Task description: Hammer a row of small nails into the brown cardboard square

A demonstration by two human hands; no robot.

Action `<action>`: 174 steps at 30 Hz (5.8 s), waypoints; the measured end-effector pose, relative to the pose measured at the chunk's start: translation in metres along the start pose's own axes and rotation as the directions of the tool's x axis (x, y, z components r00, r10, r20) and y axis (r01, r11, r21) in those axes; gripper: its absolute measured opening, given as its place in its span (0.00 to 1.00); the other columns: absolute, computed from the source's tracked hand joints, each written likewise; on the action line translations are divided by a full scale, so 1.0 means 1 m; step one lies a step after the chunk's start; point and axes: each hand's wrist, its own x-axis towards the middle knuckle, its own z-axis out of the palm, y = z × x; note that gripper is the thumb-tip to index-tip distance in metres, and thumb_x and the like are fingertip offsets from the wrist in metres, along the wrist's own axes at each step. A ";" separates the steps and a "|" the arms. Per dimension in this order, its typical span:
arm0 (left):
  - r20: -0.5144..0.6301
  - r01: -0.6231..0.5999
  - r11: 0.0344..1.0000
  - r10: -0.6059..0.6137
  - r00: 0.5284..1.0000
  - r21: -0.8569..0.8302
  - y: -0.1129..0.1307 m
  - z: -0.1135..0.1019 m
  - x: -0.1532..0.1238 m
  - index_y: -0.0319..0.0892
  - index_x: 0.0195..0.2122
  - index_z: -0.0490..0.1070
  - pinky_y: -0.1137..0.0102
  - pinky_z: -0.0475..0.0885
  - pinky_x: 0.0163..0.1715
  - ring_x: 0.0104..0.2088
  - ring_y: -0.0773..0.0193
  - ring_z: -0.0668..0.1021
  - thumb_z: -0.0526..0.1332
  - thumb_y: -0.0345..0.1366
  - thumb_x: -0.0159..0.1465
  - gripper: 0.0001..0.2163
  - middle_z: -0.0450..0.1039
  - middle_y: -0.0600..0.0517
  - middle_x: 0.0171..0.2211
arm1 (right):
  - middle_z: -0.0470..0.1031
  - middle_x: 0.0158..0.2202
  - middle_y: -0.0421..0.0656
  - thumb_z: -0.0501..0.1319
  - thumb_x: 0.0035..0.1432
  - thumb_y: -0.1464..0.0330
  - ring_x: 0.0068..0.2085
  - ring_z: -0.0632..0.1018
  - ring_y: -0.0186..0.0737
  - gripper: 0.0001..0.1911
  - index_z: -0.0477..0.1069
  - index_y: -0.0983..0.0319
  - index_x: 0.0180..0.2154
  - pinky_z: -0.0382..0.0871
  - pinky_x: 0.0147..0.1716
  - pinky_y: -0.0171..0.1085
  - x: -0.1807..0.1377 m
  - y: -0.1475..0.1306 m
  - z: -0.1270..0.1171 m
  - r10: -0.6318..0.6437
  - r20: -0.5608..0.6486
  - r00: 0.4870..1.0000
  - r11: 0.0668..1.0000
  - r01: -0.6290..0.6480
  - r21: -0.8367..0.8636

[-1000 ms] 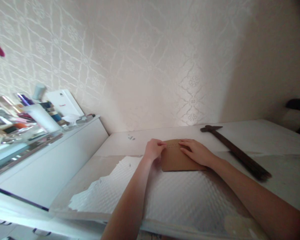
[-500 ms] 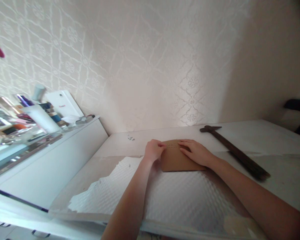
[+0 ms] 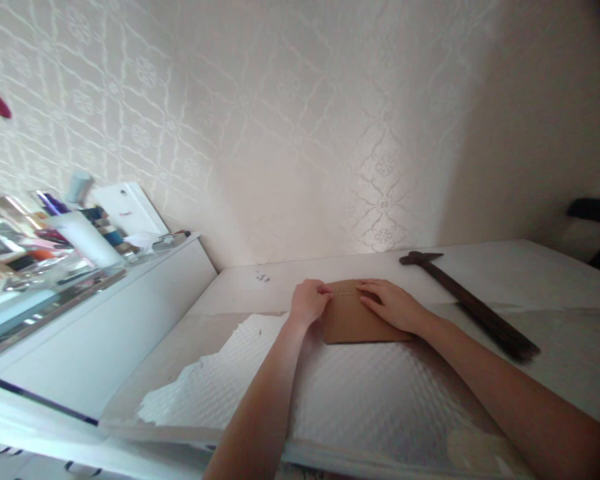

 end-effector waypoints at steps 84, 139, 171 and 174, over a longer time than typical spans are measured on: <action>-0.034 0.044 0.999 -0.045 0.998 -0.013 0.005 0.001 -0.009 0.42 0.37 0.68 0.72 0.69 0.35 0.35 0.62 0.79 0.61 0.27 0.54 0.10 0.78 0.51 0.32 | 0.73 0.47 0.48 0.48 0.56 0.80 0.47 0.75 0.44 0.25 0.67 0.63 0.53 0.69 0.43 0.39 -0.012 -0.018 -0.045 -0.056 -0.045 0.997 0.989 0.050 -0.140; 0.079 0.028 0.992 -0.018 0.997 -0.126 -0.009 -0.002 -0.001 0.40 0.37 0.69 0.75 0.68 0.36 0.34 0.66 0.77 0.64 0.24 0.51 0.12 0.77 0.51 0.33 | 0.73 0.47 0.47 0.47 0.55 0.80 0.45 0.75 0.43 0.26 0.67 0.63 0.54 0.70 0.42 0.39 -0.014 -0.022 -0.045 -0.057 -0.070 0.996 0.988 0.046 -0.150; 0.078 0.045 0.991 -0.035 0.996 -0.127 -0.014 0.000 0.003 0.38 0.38 0.71 0.72 0.69 0.36 0.35 0.63 0.77 0.65 0.25 0.50 0.14 0.77 0.48 0.34 | 0.73 0.47 0.46 0.48 0.54 0.80 0.45 0.75 0.43 0.26 0.68 0.63 0.53 0.69 0.42 0.38 -0.013 -0.022 -0.039 -0.047 -0.060 0.997 0.987 0.037 -0.153; 0.087 0.043 0.992 -0.032 0.996 -0.119 -0.015 0.000 0.004 0.38 0.38 0.71 0.72 0.69 0.35 0.35 0.63 0.77 0.64 0.24 0.50 0.13 0.77 0.48 0.34 | 0.73 0.47 0.46 0.48 0.54 0.80 0.44 0.75 0.44 0.26 0.68 0.63 0.53 0.69 0.42 0.39 -0.013 -0.022 -0.038 -0.046 -0.068 0.997 0.989 0.036 -0.145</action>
